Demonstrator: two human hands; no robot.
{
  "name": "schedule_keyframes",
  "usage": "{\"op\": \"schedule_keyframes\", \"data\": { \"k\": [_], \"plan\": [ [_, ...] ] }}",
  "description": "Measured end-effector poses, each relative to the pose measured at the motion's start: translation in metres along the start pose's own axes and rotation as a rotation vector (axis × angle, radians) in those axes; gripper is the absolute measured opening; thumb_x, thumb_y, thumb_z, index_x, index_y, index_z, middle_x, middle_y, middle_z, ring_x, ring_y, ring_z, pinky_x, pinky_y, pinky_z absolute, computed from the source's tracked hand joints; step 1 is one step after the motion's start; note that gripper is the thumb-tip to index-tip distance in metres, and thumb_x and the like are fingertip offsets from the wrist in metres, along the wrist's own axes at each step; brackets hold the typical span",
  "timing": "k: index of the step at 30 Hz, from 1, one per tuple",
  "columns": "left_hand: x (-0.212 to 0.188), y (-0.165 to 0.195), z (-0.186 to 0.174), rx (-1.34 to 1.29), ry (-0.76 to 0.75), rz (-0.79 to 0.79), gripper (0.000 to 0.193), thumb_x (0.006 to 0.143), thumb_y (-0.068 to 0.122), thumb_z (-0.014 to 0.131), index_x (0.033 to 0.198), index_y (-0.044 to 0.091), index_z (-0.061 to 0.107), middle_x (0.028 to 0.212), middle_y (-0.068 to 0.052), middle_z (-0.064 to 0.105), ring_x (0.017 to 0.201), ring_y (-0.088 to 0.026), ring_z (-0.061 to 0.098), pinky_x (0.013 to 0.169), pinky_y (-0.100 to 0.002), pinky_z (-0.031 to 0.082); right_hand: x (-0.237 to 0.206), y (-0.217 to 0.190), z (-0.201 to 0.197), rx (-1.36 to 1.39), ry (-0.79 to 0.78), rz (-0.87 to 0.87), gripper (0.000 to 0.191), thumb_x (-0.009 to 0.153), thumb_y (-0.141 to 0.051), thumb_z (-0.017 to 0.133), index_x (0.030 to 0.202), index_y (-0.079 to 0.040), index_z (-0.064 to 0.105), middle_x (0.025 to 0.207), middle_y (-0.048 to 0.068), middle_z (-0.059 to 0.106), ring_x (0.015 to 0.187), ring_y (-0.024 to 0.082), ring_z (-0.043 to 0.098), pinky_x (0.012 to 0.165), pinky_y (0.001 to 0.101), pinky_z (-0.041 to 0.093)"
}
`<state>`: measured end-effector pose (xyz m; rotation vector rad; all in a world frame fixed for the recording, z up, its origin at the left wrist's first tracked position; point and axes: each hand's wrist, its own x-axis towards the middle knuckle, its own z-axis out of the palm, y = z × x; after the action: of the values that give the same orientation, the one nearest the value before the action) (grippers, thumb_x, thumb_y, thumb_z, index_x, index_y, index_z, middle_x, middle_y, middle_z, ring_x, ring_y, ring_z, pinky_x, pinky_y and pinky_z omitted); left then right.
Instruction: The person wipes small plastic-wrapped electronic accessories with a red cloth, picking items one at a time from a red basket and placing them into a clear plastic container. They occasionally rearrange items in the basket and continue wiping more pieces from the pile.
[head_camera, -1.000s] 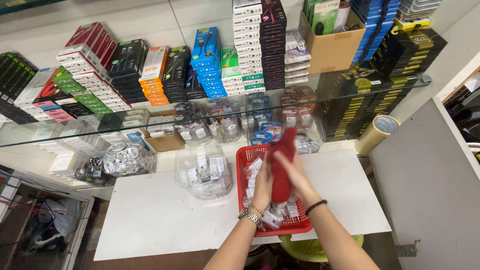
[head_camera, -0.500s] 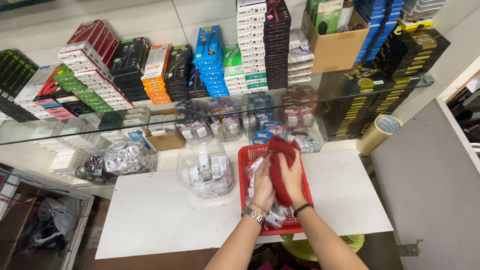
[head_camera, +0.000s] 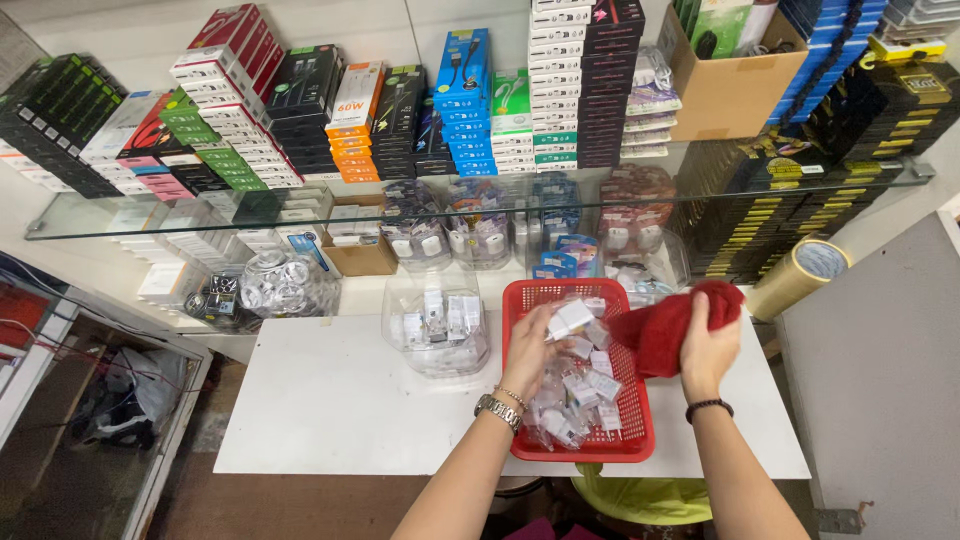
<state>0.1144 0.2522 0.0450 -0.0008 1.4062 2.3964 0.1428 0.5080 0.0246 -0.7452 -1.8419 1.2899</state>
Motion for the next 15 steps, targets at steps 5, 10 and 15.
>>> {"op": "schedule_keyframes", "data": {
  "k": [5,10,15],
  "plan": [
    [0.007,0.008,-0.023,-0.090,-0.064,0.124,0.040,0.103,0.016,0.054,0.138,-0.002,0.058,0.132,-0.014,0.066,0.116,-0.024,0.067,0.094,-0.035,0.059,-0.022,0.067,-0.022,-0.666,-0.618,0.210,0.057,0.099,-0.038,0.068,0.138,0.000,0.055,0.132,0.021,0.066,0.120,0.030,0.063,0.102,0.0402,0.048],
    [0.004,0.018,-0.014,0.044,0.052,0.077,0.051,0.096,0.007,0.060,0.146,0.004,0.047,0.142,-0.010,0.054,0.119,-0.023,0.066,0.098,-0.039,0.059,-0.023,0.020,0.022,-0.064,-0.469,0.021,0.064,0.096,-0.036,0.066,0.147,-0.002,0.047,0.138,0.019,0.062,0.123,0.027,0.062,0.102,0.0378,0.049],
    [0.003,0.031,-0.005,-0.033,0.190,0.035,0.071,0.094,0.006,0.067,0.154,0.008,0.030,0.142,-0.018,0.054,0.116,-0.028,0.066,0.097,-0.040,0.058,-0.042,-0.084,0.070,0.283,-0.992,0.162,0.046,0.092,-0.020,0.069,0.135,-0.004,0.060,0.123,0.020,0.070,0.102,0.022,0.070,0.087,0.0340,0.058]
  ]
}}
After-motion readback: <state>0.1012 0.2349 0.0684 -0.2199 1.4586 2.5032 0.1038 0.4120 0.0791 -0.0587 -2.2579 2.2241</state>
